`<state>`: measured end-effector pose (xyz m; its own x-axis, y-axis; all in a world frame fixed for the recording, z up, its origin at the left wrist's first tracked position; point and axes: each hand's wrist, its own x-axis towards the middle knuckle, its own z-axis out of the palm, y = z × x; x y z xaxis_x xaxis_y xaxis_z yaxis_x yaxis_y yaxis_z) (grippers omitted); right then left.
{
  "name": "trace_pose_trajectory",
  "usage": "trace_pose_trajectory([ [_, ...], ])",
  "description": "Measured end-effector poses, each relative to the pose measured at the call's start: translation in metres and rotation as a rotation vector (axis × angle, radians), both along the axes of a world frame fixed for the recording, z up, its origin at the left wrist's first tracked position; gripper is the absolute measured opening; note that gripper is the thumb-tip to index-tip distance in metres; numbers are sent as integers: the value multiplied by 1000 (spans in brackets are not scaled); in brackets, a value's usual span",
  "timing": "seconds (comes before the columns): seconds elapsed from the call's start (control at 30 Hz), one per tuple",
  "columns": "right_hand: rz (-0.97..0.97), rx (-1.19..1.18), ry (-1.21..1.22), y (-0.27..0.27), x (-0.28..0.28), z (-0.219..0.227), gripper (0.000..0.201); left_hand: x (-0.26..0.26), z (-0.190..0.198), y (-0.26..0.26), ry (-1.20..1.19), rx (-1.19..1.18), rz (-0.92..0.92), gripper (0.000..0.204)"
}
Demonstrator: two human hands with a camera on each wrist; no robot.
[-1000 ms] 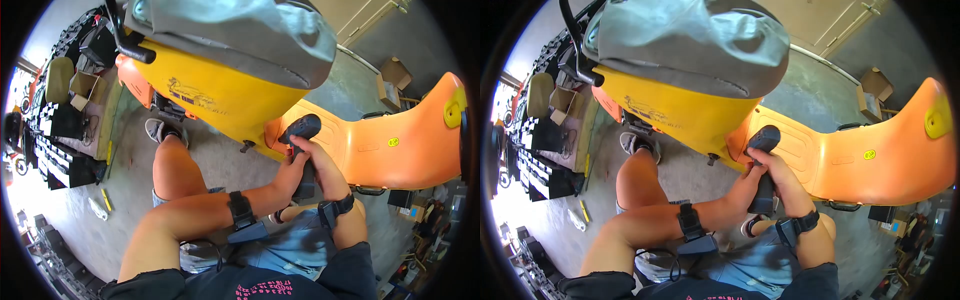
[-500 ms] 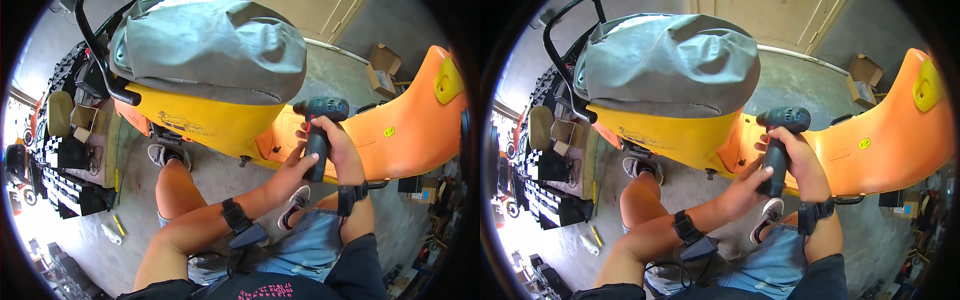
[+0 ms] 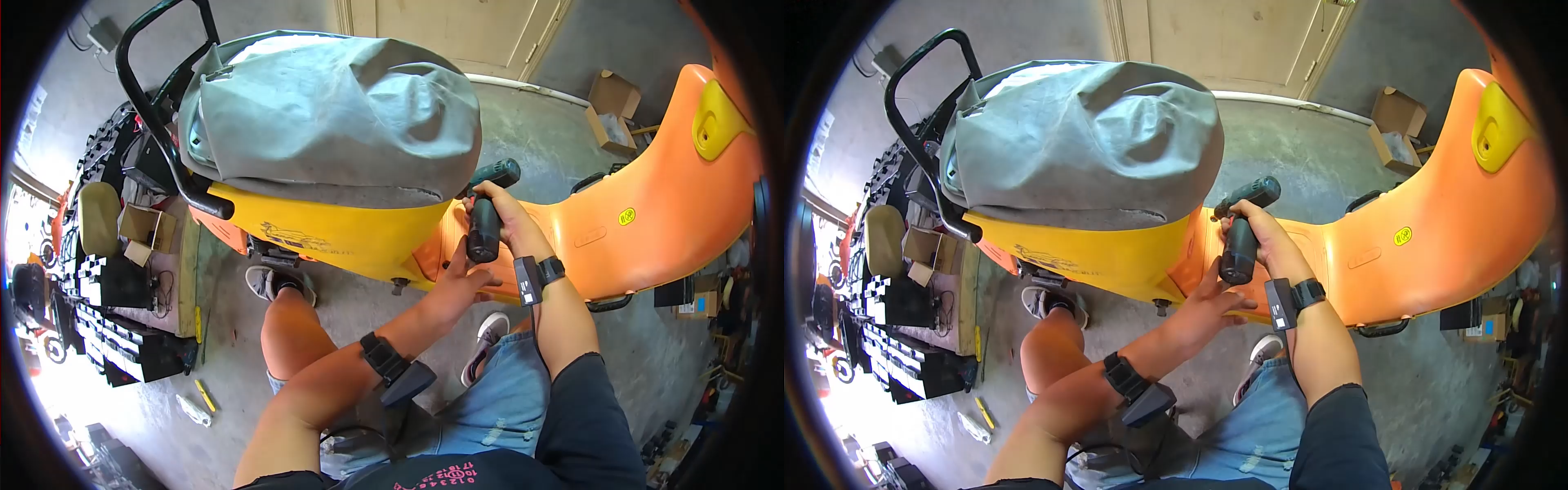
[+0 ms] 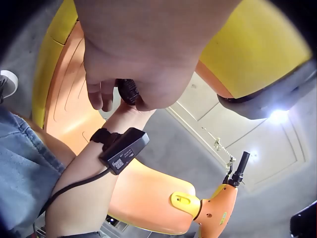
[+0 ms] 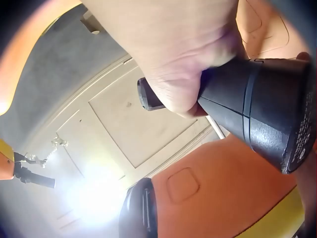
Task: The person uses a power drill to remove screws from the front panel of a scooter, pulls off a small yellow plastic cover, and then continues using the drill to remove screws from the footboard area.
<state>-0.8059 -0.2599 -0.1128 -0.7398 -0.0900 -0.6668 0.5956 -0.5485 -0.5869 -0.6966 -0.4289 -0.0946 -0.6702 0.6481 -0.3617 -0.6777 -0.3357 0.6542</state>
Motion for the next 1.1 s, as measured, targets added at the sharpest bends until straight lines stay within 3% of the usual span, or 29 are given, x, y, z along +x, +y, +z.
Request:
trace_pose_trajectory([
  [0.23,113,25,-10,5,-9,-27,24,-6,-7,-1,-9,26,-35,68],
  [0.37,50,7,-50,10,-11,-40,25,-4,-5,-2,-36,22,-23,69],
  [0.7,-37,-21,-71,14,-12,-26,32,-5,8,-4,-45,99,19,73],
  [0.93,-132,-291,-14,37,-7,-7,31,-1,-5,-6,-136,113,-19,59],
  [1.07,-73,-316,-16,46,12,22,33,43,-20,0,28,-283,-369,36],
  [1.1,-86,-320,-16,46,19,30,33,60,-40,3,82,-258,-543,33],
])
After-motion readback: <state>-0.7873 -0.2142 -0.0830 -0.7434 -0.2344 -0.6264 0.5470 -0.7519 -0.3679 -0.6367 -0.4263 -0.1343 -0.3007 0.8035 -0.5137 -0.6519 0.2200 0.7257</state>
